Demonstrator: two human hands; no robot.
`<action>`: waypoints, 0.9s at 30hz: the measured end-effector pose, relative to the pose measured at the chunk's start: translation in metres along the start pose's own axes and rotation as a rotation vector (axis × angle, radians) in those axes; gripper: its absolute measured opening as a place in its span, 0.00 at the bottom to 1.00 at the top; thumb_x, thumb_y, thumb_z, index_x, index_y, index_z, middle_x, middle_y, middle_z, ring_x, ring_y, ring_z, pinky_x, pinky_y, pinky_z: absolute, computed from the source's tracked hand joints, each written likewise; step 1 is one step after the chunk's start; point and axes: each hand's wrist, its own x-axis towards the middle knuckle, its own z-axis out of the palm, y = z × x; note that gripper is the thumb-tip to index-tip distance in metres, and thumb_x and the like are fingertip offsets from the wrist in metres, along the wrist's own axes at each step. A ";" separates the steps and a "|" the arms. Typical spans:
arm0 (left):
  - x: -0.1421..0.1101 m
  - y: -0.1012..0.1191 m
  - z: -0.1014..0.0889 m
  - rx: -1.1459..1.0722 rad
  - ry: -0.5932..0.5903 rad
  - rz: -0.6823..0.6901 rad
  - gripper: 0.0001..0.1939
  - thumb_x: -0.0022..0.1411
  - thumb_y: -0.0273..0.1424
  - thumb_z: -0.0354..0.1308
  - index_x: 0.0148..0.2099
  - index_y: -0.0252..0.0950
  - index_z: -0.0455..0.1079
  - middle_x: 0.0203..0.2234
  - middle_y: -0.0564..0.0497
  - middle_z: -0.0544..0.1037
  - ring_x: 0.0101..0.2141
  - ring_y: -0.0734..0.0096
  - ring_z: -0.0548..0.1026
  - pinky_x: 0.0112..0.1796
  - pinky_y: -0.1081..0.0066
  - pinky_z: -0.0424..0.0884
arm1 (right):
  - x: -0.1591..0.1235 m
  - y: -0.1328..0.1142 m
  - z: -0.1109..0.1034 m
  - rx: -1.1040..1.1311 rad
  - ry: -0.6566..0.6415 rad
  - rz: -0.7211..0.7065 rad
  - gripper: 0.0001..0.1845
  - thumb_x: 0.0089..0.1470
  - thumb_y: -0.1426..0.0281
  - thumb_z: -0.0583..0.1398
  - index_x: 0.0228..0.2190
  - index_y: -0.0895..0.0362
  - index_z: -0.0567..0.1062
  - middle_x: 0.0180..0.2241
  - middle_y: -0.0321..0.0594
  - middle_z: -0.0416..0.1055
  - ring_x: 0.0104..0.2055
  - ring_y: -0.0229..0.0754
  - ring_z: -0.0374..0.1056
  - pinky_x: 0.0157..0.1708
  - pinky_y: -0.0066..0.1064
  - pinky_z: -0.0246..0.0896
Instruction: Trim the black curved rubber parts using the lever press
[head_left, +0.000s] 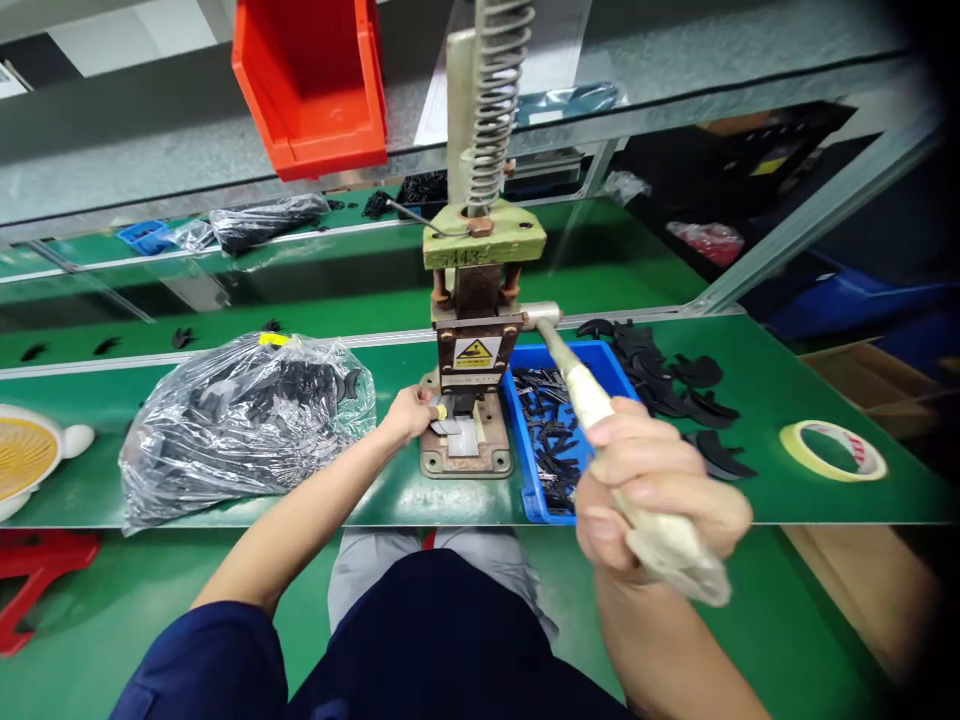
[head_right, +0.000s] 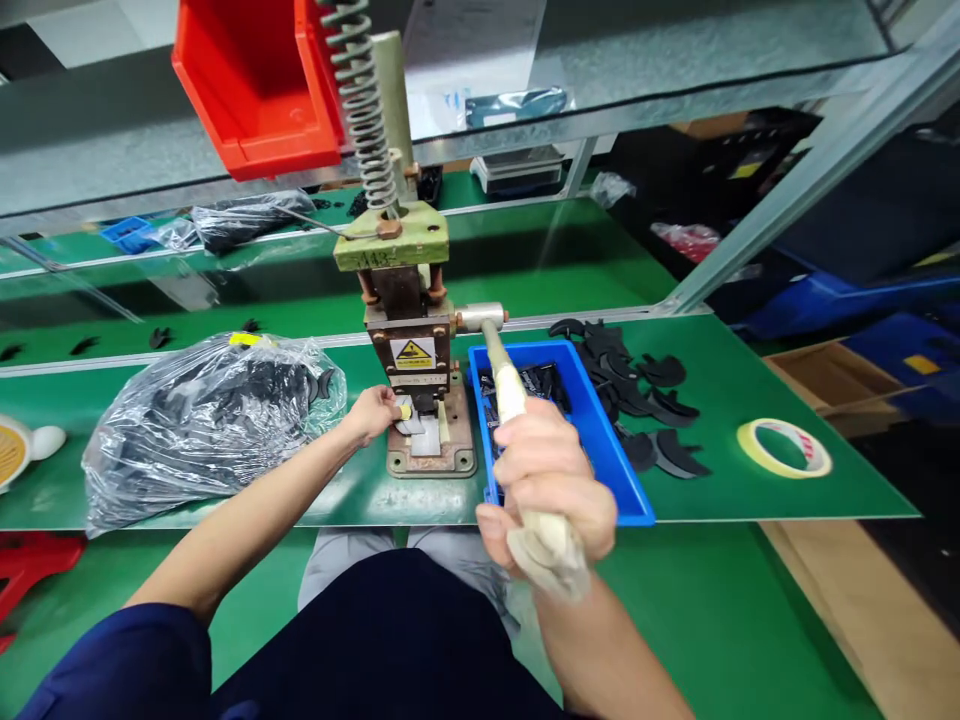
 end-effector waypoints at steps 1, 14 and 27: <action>-0.002 0.002 0.002 -0.061 -0.002 -0.025 0.15 0.43 0.15 0.64 0.28 0.34 0.62 0.18 0.60 0.66 0.18 0.82 0.64 0.22 0.80 0.63 | 0.015 0.001 0.006 0.037 0.062 -0.097 0.17 0.45 0.66 0.64 0.39 0.46 0.69 0.28 0.31 0.65 0.34 0.42 0.66 0.46 0.49 0.65; -0.044 -0.017 -0.047 -0.462 -0.114 0.042 0.20 0.40 0.26 0.71 0.35 0.32 0.68 0.23 0.56 0.74 0.21 0.79 0.70 0.24 0.78 0.66 | -0.022 -0.002 0.037 -0.131 0.165 0.596 0.25 0.51 0.62 0.63 0.50 0.53 0.69 0.54 0.47 0.64 0.59 0.51 0.62 0.60 0.53 0.59; -0.091 -0.001 -0.066 -0.271 -0.387 0.271 0.13 0.51 0.28 0.67 0.42 0.32 0.76 0.34 0.48 0.81 0.33 0.71 0.77 0.37 0.72 0.72 | -0.090 0.034 0.068 0.806 -0.659 1.764 0.19 0.50 0.58 0.64 0.34 0.61 0.73 0.21 0.35 0.65 0.23 0.32 0.60 0.20 0.23 0.52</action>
